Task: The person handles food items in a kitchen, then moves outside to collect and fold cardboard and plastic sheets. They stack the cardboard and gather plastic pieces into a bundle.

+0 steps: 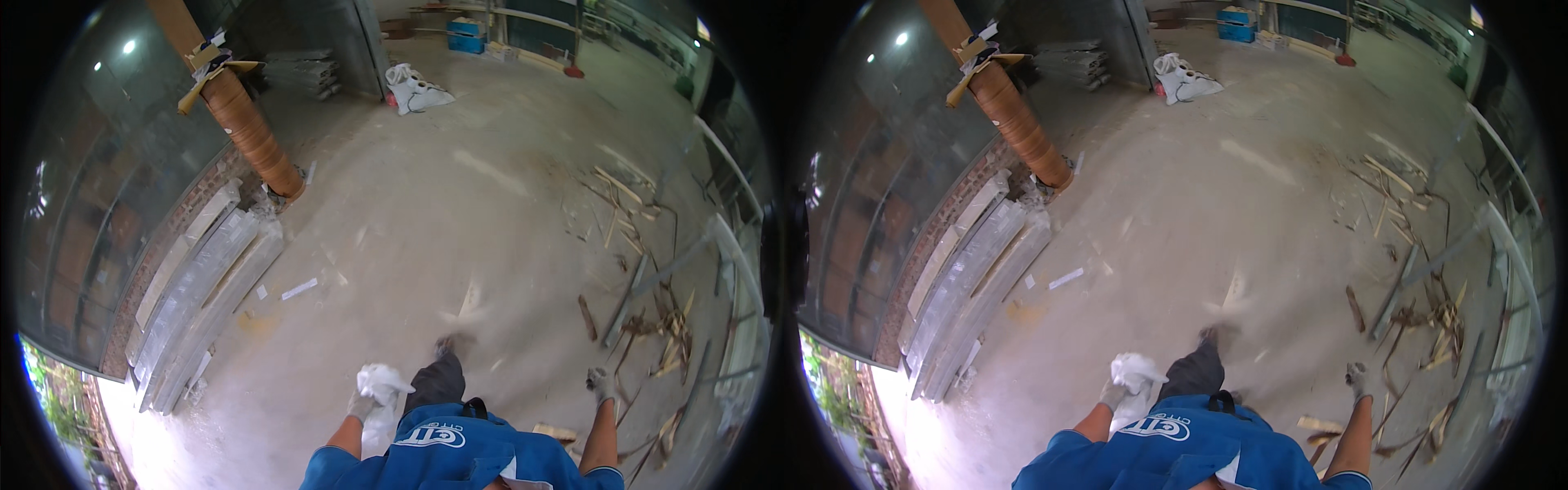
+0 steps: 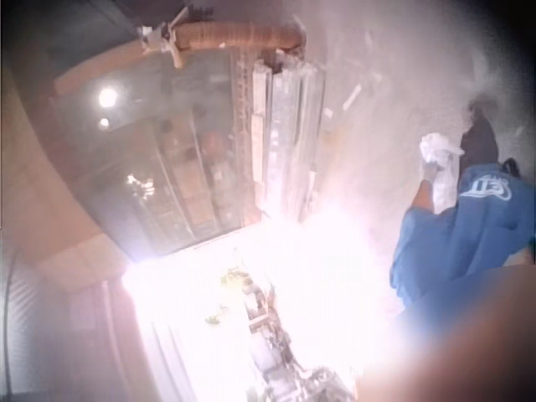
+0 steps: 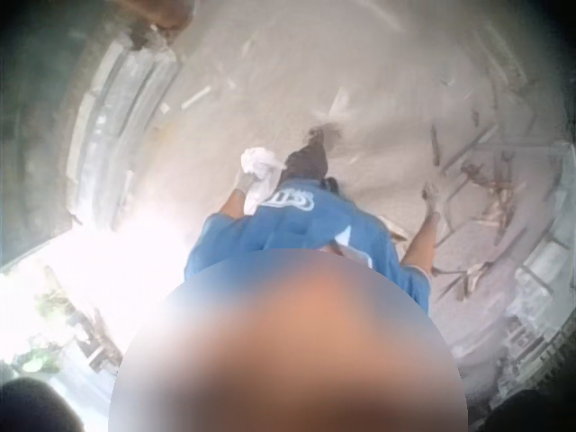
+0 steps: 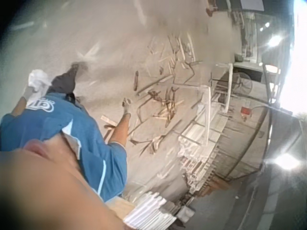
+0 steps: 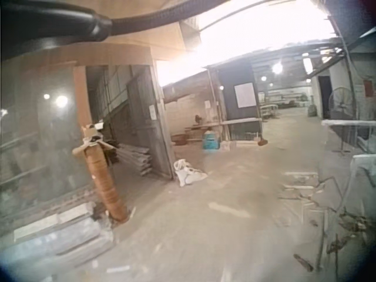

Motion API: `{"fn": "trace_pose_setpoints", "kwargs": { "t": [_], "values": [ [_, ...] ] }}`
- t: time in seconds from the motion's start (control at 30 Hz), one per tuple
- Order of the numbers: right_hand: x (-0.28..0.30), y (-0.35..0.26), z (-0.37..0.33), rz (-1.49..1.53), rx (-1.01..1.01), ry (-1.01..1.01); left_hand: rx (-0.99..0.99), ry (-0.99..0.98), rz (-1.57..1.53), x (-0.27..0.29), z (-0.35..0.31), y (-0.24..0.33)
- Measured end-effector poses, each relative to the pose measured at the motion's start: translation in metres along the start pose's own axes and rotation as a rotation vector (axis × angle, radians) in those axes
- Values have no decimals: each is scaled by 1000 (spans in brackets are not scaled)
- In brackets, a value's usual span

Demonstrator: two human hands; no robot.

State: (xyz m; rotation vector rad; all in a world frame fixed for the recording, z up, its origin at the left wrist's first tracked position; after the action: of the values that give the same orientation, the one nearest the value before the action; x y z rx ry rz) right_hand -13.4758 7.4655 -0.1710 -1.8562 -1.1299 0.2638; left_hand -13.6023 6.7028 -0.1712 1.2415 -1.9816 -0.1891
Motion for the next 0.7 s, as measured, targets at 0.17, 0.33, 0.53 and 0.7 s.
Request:
{"fn": "trace_pose_setpoints", "kwargs": {
  "t": [0.17, 0.33, 0.53, 0.7],
  "values": [
    [-51, -153, 142, 42, 227, 26, 247, 35, 180, -14, 67, 80],
    [-147, -112, 219, 21, -17, -535, -197, -149, 95, -55, 210, 331],
    [-160, -115, 334, -33, -463, -310, -559, 21, 233, -117, 343, 713],
    [-101, -177, 455, 111, -484, -125, -765, -39, 221, -220, 410, 902]
  ]
}}
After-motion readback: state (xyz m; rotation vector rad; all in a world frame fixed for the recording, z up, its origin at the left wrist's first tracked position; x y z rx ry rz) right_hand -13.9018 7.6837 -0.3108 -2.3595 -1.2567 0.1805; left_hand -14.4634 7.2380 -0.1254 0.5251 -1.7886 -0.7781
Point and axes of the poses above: each hand's wrist, its own z-axis towards the middle knuckle, its own x-axis out of the back of the hand, y = z × x, the point moved 7 cm from there along z, towards the middle knuckle, and after that the axes turned 2 degrees about -z, right-handed, at the moved point
